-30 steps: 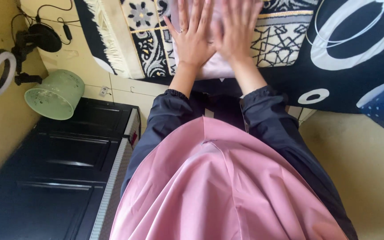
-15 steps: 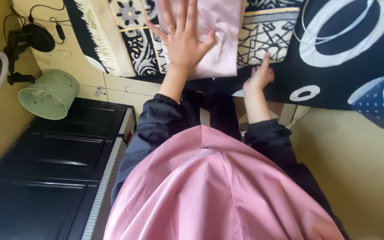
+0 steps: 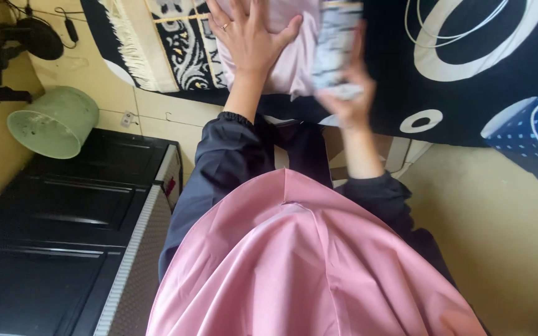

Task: The person folds a prayer mat and a prayer garment, then organizes a phone charger.

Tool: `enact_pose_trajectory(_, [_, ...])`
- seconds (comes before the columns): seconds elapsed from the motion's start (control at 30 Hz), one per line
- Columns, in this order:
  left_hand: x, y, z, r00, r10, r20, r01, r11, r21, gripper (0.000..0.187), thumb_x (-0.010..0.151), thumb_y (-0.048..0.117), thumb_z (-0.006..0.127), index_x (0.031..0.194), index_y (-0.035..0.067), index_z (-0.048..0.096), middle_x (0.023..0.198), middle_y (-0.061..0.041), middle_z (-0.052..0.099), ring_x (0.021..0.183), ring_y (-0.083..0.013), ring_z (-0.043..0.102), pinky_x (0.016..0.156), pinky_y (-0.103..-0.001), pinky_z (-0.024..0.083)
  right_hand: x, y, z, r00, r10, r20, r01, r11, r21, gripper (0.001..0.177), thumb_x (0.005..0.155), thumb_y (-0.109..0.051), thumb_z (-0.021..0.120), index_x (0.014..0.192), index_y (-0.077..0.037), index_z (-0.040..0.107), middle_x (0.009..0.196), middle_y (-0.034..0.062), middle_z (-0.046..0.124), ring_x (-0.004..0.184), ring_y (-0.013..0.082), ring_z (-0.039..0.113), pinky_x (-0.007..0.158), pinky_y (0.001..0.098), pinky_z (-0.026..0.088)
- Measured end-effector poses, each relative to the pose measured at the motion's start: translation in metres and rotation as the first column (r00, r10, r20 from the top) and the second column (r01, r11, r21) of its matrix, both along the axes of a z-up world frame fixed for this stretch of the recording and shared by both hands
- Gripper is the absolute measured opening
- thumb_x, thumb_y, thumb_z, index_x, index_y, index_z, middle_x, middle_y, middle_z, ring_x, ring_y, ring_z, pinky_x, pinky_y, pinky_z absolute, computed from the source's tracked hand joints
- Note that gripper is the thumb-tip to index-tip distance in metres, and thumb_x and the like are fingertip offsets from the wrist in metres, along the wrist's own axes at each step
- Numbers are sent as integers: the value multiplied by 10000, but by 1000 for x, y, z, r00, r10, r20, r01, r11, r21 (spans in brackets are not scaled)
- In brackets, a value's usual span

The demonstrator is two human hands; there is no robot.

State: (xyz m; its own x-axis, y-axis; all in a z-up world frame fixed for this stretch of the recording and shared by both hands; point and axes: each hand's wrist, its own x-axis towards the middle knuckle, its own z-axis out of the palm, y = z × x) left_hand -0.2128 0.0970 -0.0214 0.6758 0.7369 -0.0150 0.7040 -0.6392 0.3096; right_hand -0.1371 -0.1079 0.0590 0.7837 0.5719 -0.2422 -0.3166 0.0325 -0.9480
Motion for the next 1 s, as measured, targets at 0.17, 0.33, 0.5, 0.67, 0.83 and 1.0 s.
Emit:
enact_pose_trajectory(0.17, [-20,-5,-63,961,7,-275,28,992,123,435,1031,304,624,1451,365,527,1554,-106,365,1524,-548,199,1188,-699,279,-31,58,-7,775,510,373,-396,852,-343,311,838,-102,828,1016,-104,573,1761,153,93,1606,380,-59,1302,529,17])
enact_pose_trajectory(0.33, [-49,26,-48,898,243,366,7,825,-564,301,1167,264,607,1466,232,614,1578,-46,523,1555,-345,338,1258,-531,302,-46,89,-6,551,773,316,-441,591,-676,555,783,-236,845,1197,-53,524,1717,229,44,1542,521,-124,1195,733,-107])
enact_pose_trajectory(0.5, [-8,-5,81,945,-291,146,321,911,-261,586,1068,502,564,1574,263,394,1709,-71,263,1585,-378,117,1247,-665,-2,-72,72,-68,610,762,218,-460,565,-685,704,956,-328,741,1517,-52,418,1684,183,201,1563,413,84,1266,596,40])
enact_pose_trajectory(0.67, [23,14,94,887,-377,-265,184,817,-547,609,1004,612,489,1574,502,307,1718,-46,156,1580,-379,52,1169,-746,-72,-58,62,-47,554,792,259,-419,533,-735,708,968,-371,722,1550,-70,453,1653,191,279,1552,397,119,1256,553,57])
enact_pose_trajectory(0.83, [18,30,119,852,-228,-470,-45,864,-502,624,1018,771,409,1588,562,264,1738,-62,79,1561,-450,-44,1137,-855,34,-64,34,-90,877,300,374,10,769,-639,475,1072,-296,596,1469,-57,490,1569,186,443,1520,315,395,1308,432,286])
enact_pose_trajectory(1.0, [-16,10,57,990,-73,-123,26,939,-343,801,829,721,646,1547,510,362,1697,-126,60,1541,-517,-46,1099,-833,140,-39,30,-127,965,97,244,95,739,-667,679,1018,-306,762,1463,36,380,1425,257,503,1330,351,502,1149,437,396])
